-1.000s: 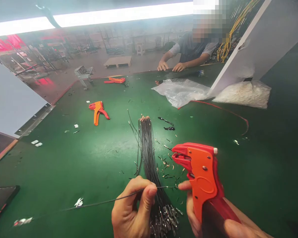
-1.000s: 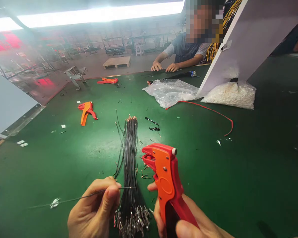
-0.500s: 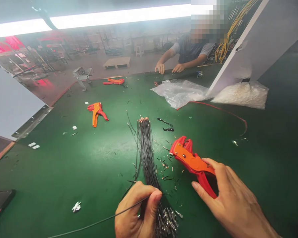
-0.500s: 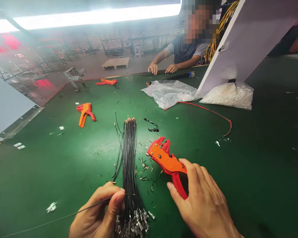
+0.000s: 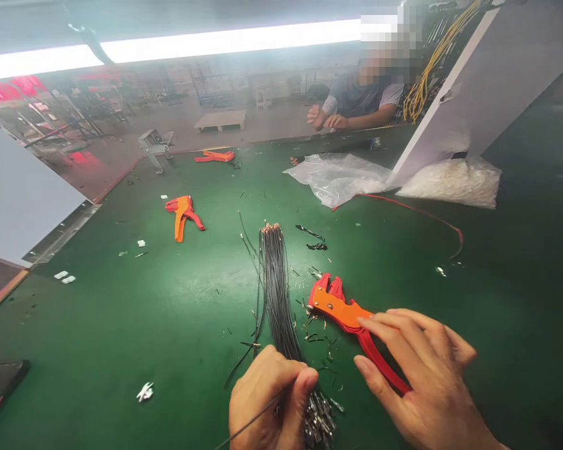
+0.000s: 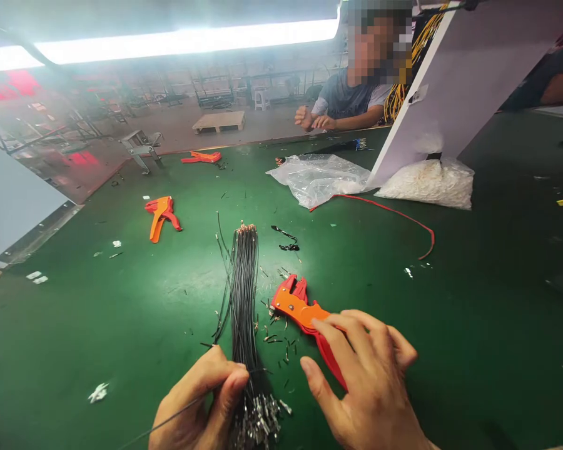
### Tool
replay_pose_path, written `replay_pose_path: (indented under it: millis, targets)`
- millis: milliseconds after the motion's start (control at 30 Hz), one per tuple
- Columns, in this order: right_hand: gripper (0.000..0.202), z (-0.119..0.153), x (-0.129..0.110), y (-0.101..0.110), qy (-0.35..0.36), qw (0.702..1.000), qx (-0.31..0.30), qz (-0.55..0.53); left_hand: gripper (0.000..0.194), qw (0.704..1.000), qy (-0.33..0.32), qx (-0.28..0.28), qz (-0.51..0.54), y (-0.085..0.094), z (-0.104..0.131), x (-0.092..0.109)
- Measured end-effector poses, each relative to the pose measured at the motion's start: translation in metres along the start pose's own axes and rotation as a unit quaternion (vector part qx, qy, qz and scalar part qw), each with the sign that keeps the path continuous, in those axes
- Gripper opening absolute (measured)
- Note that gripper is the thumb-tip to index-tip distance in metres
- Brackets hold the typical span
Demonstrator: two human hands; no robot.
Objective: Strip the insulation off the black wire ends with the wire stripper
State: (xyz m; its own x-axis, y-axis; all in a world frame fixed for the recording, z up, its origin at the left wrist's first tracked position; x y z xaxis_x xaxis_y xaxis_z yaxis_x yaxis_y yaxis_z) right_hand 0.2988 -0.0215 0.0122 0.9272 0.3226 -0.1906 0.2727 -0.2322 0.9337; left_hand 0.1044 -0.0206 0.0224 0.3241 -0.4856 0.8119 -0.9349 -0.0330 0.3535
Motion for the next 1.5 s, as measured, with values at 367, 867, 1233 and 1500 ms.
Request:
replay_pose_path:
  millis: [367,867,1233,1500]
  targets:
    - [0.016,-0.024,-0.025,0.008,0.034,0.938,-0.156,-0.307,0.012,0.977,-0.107,-0.148,-0.115,-0.009,-0.001,0.01]
    - [0.017,-0.033,-0.038,0.005,0.059,0.945,-0.018,-0.322,0.012,0.956,-0.194,-0.129,-0.177,-0.019,0.002,0.022]
    - [0.017,-0.035,-0.044,0.013,0.13,0.938,-0.008,-0.321,0.009,0.943,-0.23,-0.125,-0.207,-0.021,0.0,0.032]
    - [0.018,-0.03,-0.048,0.012,0.131,0.937,0.02,-0.325,0.015,0.935,-0.233,-0.119,-0.241,-0.016,0.004,0.036]
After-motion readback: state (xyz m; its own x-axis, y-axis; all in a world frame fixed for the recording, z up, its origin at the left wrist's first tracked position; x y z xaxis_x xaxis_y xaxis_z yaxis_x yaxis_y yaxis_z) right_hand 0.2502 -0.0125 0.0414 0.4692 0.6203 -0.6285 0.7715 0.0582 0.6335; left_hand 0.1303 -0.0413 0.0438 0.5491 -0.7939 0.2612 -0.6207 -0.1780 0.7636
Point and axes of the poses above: each hand's wrist, its own z-axis away from the middle knuckle, its own y-axis out of the back of the hand, x = y × z, the point moved 7 cm from there along -z, towards the middle knuckle, and after that the axes turned 10 degrees about -x, right-handed, at the moved point
